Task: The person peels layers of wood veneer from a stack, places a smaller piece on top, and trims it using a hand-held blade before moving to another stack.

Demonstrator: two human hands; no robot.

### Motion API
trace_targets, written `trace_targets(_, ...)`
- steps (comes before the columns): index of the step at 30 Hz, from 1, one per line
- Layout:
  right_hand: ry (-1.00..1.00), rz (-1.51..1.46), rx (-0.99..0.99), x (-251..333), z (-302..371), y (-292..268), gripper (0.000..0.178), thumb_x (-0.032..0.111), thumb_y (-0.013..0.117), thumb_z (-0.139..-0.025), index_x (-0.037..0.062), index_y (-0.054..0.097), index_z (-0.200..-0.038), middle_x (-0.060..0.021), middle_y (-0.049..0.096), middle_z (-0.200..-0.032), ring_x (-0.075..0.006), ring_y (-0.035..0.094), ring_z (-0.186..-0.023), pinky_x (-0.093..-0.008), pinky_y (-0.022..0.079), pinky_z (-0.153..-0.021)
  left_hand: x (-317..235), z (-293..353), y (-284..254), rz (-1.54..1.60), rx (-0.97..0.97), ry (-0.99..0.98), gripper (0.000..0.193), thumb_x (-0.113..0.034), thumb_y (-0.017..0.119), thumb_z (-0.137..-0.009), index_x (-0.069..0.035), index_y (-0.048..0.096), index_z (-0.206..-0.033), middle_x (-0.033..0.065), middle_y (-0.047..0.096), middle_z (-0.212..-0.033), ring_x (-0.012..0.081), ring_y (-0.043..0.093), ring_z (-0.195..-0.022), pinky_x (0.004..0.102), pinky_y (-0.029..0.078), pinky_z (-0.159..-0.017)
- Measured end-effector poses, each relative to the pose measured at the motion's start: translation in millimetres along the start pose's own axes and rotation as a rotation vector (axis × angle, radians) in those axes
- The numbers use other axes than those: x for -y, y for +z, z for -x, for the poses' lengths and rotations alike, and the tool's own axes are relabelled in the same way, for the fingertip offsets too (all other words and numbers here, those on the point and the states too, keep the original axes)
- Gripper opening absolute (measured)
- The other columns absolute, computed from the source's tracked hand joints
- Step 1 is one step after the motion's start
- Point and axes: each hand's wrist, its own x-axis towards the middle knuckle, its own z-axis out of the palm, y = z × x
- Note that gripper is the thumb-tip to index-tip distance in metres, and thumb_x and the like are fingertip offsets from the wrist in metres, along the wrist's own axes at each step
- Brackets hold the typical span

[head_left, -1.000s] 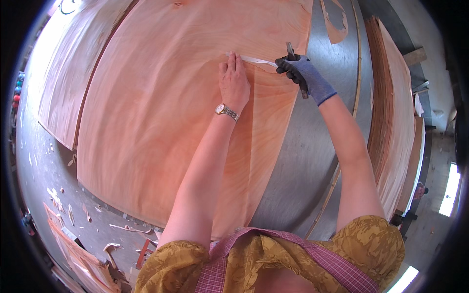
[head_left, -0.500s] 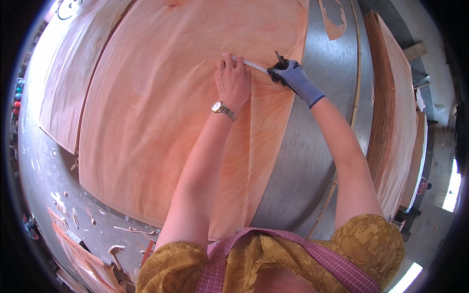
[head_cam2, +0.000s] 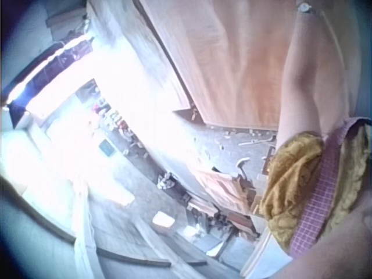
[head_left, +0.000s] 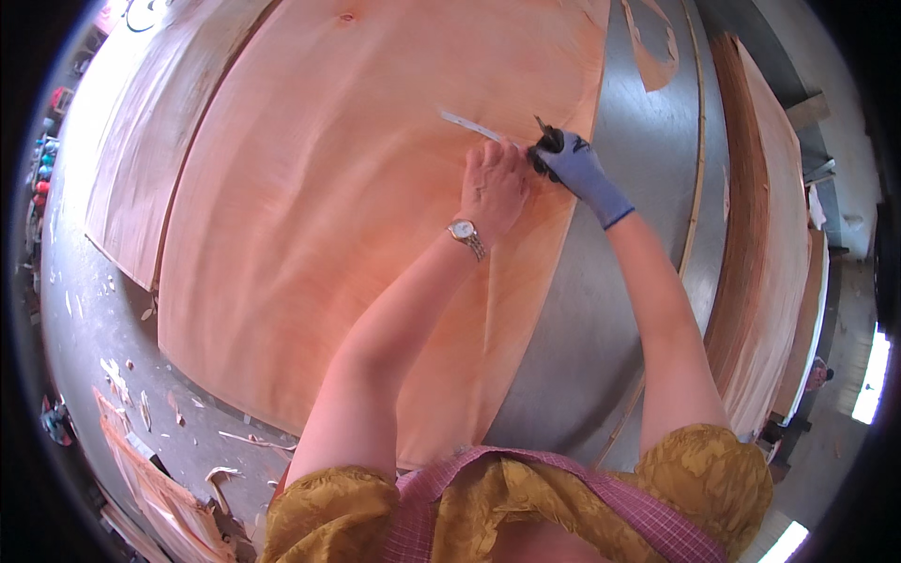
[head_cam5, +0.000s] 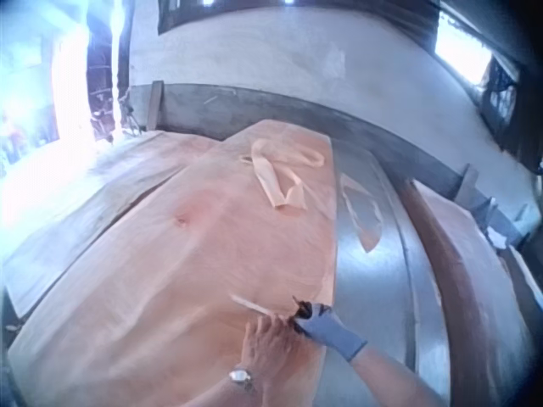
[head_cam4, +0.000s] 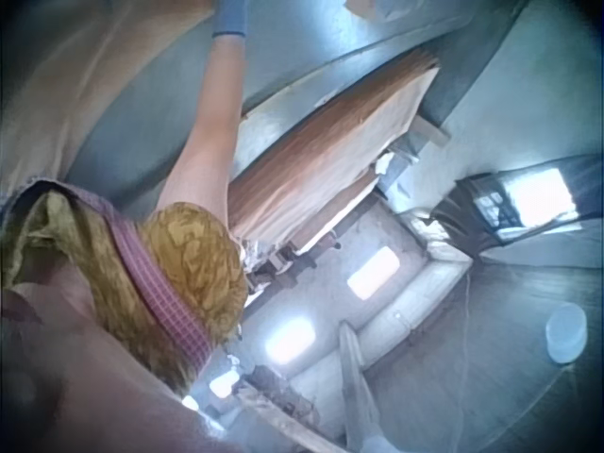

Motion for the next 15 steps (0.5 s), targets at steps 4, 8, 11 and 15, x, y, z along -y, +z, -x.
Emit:
trace_targets(4,-0.235,0.505,-0.363,-9,9,33,0.031,0.032,0.060,-0.090,0.0016,0.057,-0.091,-0.0231,0.066,-0.085,-0.0446,0.063,-0.084,-0.0526,0.048,-0.073,-4,-4,5,-0.063,0.011,-0.007,0.049,-0.033,0.057,-0.087,-0.012,0.053,-0.130,0.0079,0.052,-0.125,0.0240,0.047,-0.113,0.0393,0.037,-0.088)
trace_targets(8,-0.145,0.357,-0.376,1,15,39,0.029,0.029,0.059,-0.090,0.0006,0.055,-0.095,-0.0251,0.065,-0.085,-0.0450,0.062,-0.085,-0.0532,0.048,-0.074,-2,-5,7,-0.059,0.017,-0.025,0.049,-0.033,0.057,-0.086,-0.010,0.053,-0.130,0.0080,0.052,-0.125,0.0241,0.048,-0.112,0.0394,0.037,-0.088)
trace_targets(11,-0.065,0.179,-0.381,-36,14,35,0.028,0.027,0.063,-0.090,0.0008,0.057,-0.098,-0.0181,0.067,-0.080,-0.0351,0.067,-0.078,-0.0448,0.051,-0.067,-4,-4,8,0.077,-0.048,0.000,0.048,-0.029,0.056,-0.087,-0.010,0.052,-0.131,0.0086,0.054,-0.123,0.0246,0.048,-0.111,0.0398,0.037,-0.089)
trace_targets(15,0.038,-0.477,-0.291,19,37,16,0.030,0.028,0.072,-0.087,0.0056,0.063,-0.106,-0.0007,0.067,-0.078,-0.0080,0.060,-0.066,-0.0210,0.043,-0.051,11,1,-16,0.308,-0.033,-0.068,0.050,-0.025,0.054,-0.088,-0.008,0.050,-0.135,0.0099,0.053,-0.129,0.0273,0.048,-0.115,0.0422,0.036,-0.094)
